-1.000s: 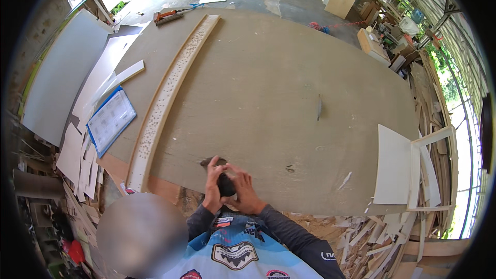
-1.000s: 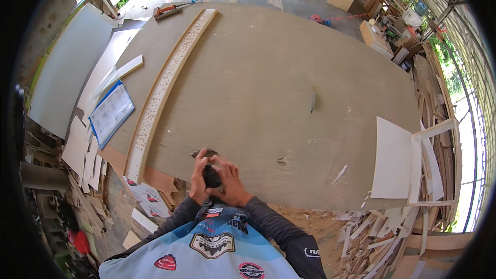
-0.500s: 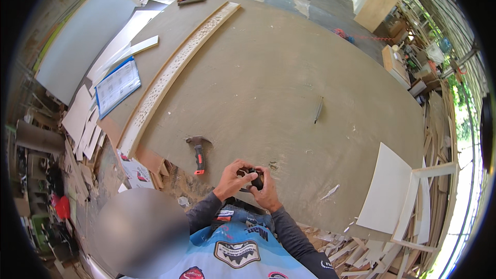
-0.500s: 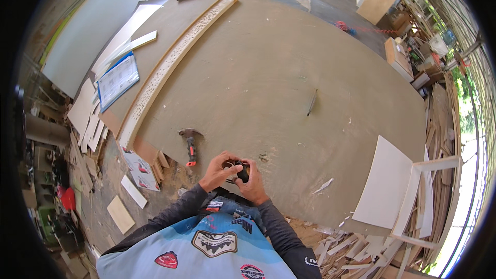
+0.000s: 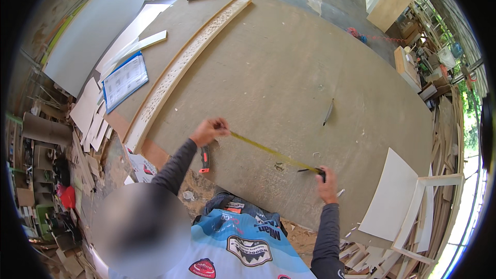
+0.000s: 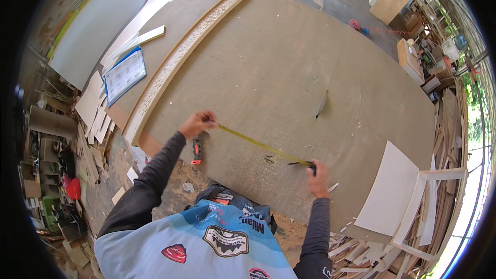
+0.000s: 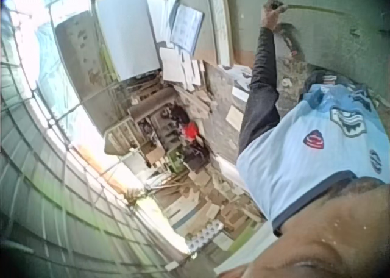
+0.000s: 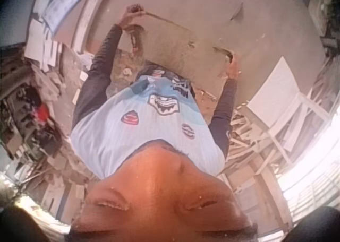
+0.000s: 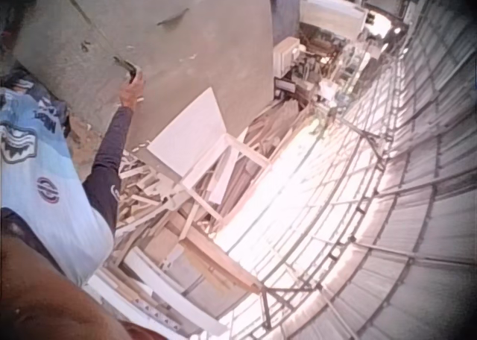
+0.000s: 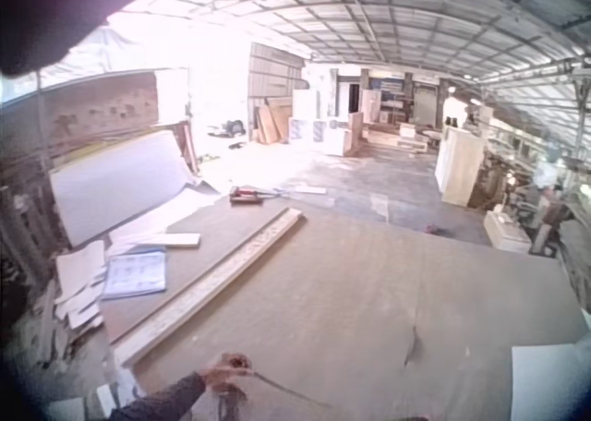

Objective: The person assembles a wooden box by using a nail gun to secure the frame, attaching a wooden back panel, and using a tape measure and pencil to mark measurements on additional wooden components.

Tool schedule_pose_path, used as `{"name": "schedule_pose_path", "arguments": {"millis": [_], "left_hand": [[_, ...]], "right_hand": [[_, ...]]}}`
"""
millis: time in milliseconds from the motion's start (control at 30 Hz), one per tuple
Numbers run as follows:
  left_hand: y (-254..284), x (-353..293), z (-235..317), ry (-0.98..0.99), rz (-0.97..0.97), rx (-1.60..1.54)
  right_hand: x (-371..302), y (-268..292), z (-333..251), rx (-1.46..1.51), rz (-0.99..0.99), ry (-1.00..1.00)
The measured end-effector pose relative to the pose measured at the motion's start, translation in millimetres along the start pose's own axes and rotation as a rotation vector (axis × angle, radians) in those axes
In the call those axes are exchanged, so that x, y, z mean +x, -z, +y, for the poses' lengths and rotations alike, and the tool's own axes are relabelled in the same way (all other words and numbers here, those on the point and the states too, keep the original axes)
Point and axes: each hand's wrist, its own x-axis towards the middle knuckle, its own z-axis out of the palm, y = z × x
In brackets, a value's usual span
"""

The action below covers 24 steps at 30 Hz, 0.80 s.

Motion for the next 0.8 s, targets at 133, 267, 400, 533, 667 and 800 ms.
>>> {"name": "schedule_pose_path", "arguments": {"millis": [133, 267, 400, 533, 667, 800], "left_hand": [[94.8, 39.3, 2.1, -0.055, 0.342, -0.162], [98.2, 74.0, 0.7, -0.020, 0.651, -0.401], [64.6, 127.8, -24.9, 0.167, 0.692, -0.567], [38.9, 175.4, -49.5, 0.217, 0.578, -0.584], [43.7, 215.7, -57.7, 0.218, 0.657, -0.455], [54.2, 245.4, -53.8, 0.239, 0.729, -0.446]], "right_hand": [[6.5, 47.0, 65.3, -0.151, 0.070, -0.090], [24.3, 65.7, 58.5, -0.217, 0.069, -0.139], [58.8, 46.4, 49.7, -0.220, 0.064, -0.108], [108.7, 22.0, 23.4, -0.264, 0.045, -0.109], [141.4, 9.0, 27.0, -0.342, 0.100, -0.094], [157.0, 15.3, 33.3, -0.415, 0.186, -0.127]]}}
